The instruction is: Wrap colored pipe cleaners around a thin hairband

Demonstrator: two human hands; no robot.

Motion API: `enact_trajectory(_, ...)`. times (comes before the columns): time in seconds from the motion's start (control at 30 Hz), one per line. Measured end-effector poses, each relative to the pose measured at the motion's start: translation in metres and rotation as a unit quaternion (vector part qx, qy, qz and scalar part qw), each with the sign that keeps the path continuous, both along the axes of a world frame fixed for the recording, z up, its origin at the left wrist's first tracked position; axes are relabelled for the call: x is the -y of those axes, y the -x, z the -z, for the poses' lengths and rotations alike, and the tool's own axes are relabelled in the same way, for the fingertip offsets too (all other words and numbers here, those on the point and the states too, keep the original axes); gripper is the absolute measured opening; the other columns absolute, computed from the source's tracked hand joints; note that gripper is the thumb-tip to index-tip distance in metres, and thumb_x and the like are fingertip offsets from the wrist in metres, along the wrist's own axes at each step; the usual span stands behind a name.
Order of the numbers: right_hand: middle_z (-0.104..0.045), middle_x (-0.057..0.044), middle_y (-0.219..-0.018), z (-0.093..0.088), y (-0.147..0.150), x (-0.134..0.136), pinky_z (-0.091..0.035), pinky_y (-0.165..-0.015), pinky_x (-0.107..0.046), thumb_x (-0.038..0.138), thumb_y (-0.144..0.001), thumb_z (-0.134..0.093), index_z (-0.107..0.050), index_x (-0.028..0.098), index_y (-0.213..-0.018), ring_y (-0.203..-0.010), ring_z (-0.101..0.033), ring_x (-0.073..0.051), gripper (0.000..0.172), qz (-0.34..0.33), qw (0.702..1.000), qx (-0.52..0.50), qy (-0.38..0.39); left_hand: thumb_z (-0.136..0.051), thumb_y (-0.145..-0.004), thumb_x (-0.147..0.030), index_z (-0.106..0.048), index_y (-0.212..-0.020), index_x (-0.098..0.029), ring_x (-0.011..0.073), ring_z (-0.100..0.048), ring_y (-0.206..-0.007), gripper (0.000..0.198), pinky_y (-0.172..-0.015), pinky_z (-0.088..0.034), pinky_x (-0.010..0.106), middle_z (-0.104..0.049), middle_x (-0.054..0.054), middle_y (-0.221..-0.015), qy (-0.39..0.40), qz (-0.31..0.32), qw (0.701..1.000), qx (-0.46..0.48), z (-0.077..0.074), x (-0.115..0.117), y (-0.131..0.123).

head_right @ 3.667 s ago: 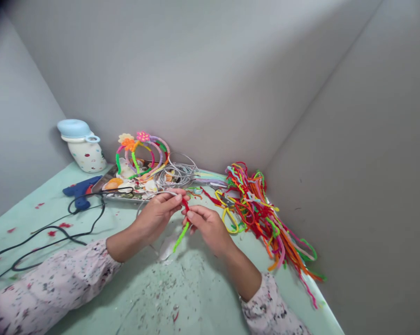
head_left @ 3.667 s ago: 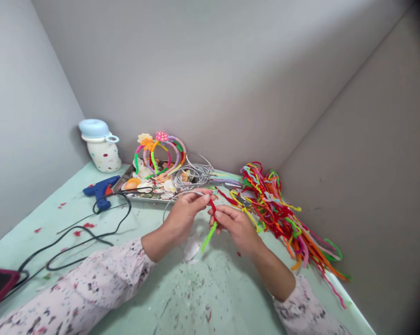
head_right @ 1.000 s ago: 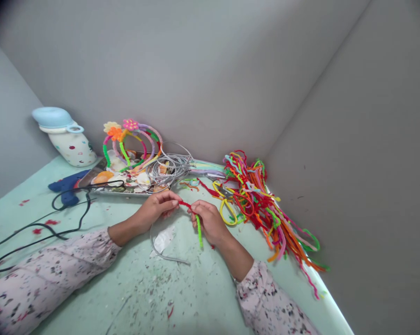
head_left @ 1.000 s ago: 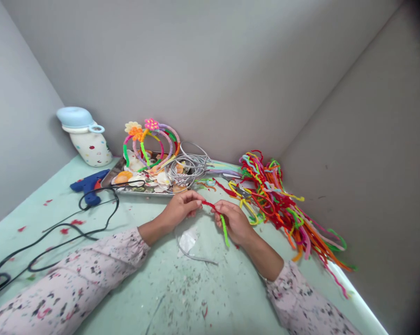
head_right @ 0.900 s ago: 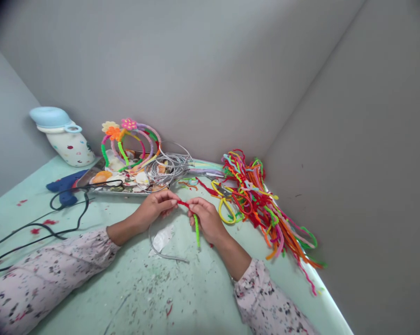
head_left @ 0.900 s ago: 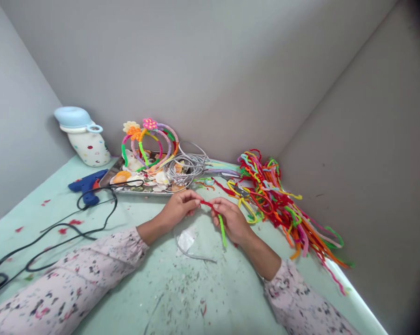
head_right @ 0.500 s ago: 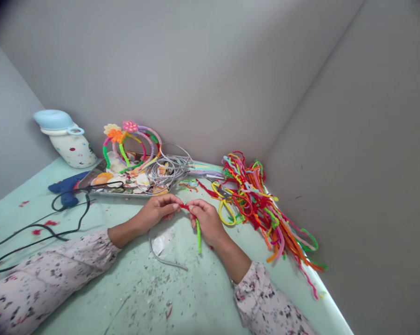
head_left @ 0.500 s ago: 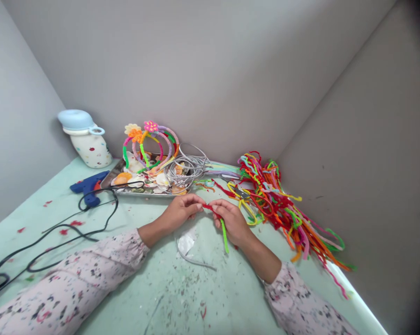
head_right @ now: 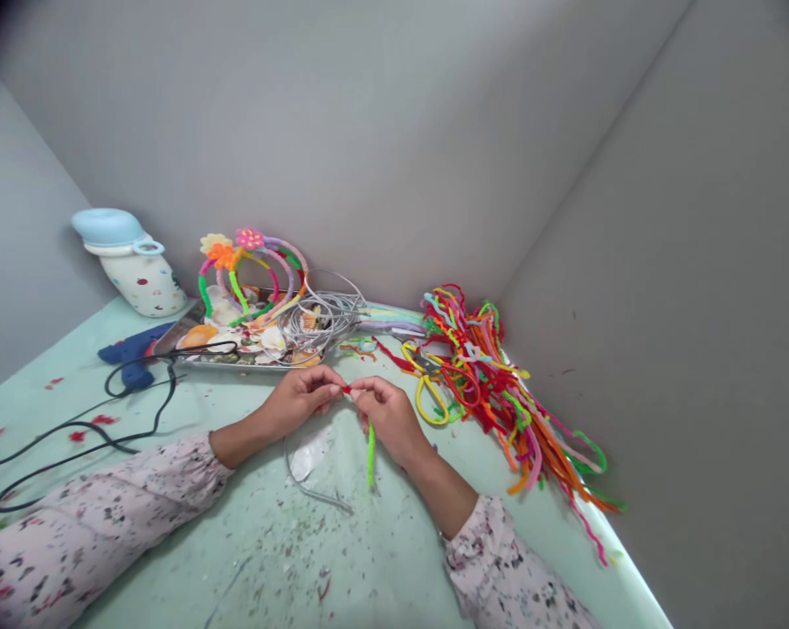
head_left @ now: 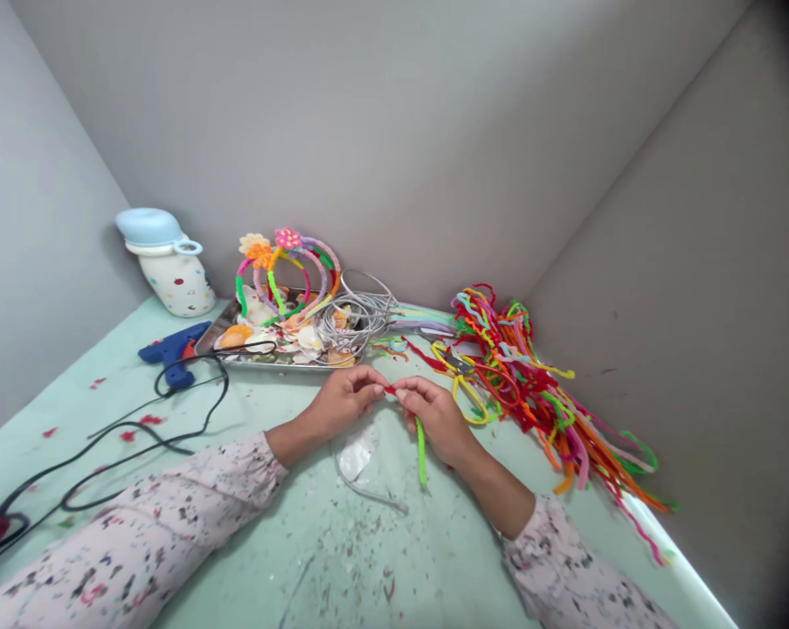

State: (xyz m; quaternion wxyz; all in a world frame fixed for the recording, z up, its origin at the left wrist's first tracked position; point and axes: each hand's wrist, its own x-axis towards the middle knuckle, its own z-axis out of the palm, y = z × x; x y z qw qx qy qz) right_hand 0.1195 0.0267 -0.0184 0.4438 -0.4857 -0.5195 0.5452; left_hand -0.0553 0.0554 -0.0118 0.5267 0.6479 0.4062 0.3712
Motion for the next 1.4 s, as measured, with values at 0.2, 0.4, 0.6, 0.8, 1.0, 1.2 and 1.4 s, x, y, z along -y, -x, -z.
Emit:
enact_trajectory(0.2, -0.049, 0.006, -0.047, -0.001, 0.000, 0.001, -0.033, -0.045, -0.023, 0.034, -0.077, -0.058, -0.063, 0.019, -0.082, -0.042, -0.042, -0.010, 0.017, 0.044, 0.998, 0.042, -0.031, -0.060, -0.079, -0.031, -0.064, -0.097, -0.012, 0.0072, -0.044, -0.050, 0.026, -0.048, -0.032, 0.020, -0.057, -0.002, -0.062, 0.024, 0.017, 1.000, 0.008, 0.000, 0.001, 0.001)
enact_trajectory(0.4, -0.045, 0.007, -0.048, 0.003, 0.001, 0.000, -0.030, -0.043, -0.024, 0.033, -0.076, -0.058, -0.064, 0.022, -0.081, -0.042, -0.039, -0.011, 0.014, 0.060, 0.996, 0.058, -0.035, -0.060, -0.077, -0.026, -0.066, -0.084, -0.013, 0.0070, -0.039, -0.046, 0.016, -0.047, -0.030, 0.019, -0.050, -0.005, -0.051, 0.006, 0.010, 1.000, -0.011, 0.001, 0.000, -0.001)
enact_trajectory(0.6, -0.046, 0.006, -0.053, 0.006, 0.000, 0.000, -0.028, -0.046, -0.023, 0.033, -0.079, -0.056, -0.065, 0.023, -0.086, -0.048, -0.038, -0.011, 0.015, 0.034, 0.993, 0.101, -0.059, -0.059, -0.079, -0.028, -0.066, -0.088, -0.012, 0.0070, -0.041, -0.048, 0.019, -0.047, -0.029, 0.019, -0.051, -0.004, -0.054, -0.010, 0.018, 0.999, -0.031, 0.005, 0.001, 0.000)
enact_trajectory(0.8, -0.048, 0.004, -0.057, 0.000, -0.003, 0.001, -0.032, -0.051, -0.025, 0.039, -0.083, -0.054, -0.062, 0.022, -0.078, -0.053, -0.041, -0.013, 0.020, 0.087, 0.979, 0.142, -0.115, -0.057, -0.084, -0.039, -0.055, -0.108, -0.013, 0.0059, -0.048, -0.050, 0.036, -0.047, -0.036, 0.019, -0.066, 0.004, -0.086, 0.047, 0.013, 0.998, 0.043, 0.003, -0.001, 0.000)
enact_trajectory(1.0, -0.051, 0.003, -0.060, 0.004, -0.008, -0.004, -0.036, -0.056, -0.026, 0.041, -0.084, -0.051, -0.060, 0.022, -0.085, -0.056, -0.045, -0.015, 0.021, 0.202, 0.960, 0.147, -0.123, -0.052, -0.087, -0.040, -0.054, -0.115, -0.014, 0.0058, -0.052, -0.048, 0.038, -0.044, -0.037, 0.018, -0.066, 0.005, -0.087, 0.057, -0.002, 0.996, 0.074, 0.004, -0.002, 0.000)
enact_trajectory(1.2, -0.061, 0.001, -0.069, 0.000, -0.019, -0.011, -0.040, -0.062, -0.027, 0.041, -0.084, -0.050, -0.064, 0.022, -0.079, -0.067, -0.053, -0.016, 0.024, 0.163, 0.958, 0.197, -0.132, -0.052, -0.086, -0.030, -0.057, -0.112, -0.011, 0.0051, -0.049, -0.043, 0.033, -0.040, -0.033, 0.017, -0.066, 0.003, -0.074, 0.076, -0.014, 0.994, 0.083, 0.009, -0.003, -0.003)
enact_trajectory(1.4, -0.067, -0.003, -0.073, -0.021, -0.044, -0.021, -0.041, -0.050, -0.024, 0.037, -0.082, -0.052, -0.066, 0.019, -0.082, -0.057, -0.057, -0.013, 0.023, 0.059, 0.989, 0.139, -0.010, -0.052, -0.084, -0.029, -0.058, -0.111, -0.010, 0.0054, -0.050, -0.042, 0.033, -0.039, -0.032, 0.017, -0.066, 0.003, -0.072, 0.083, -0.006, 0.994, 0.074, 0.008, -0.002, -0.003)
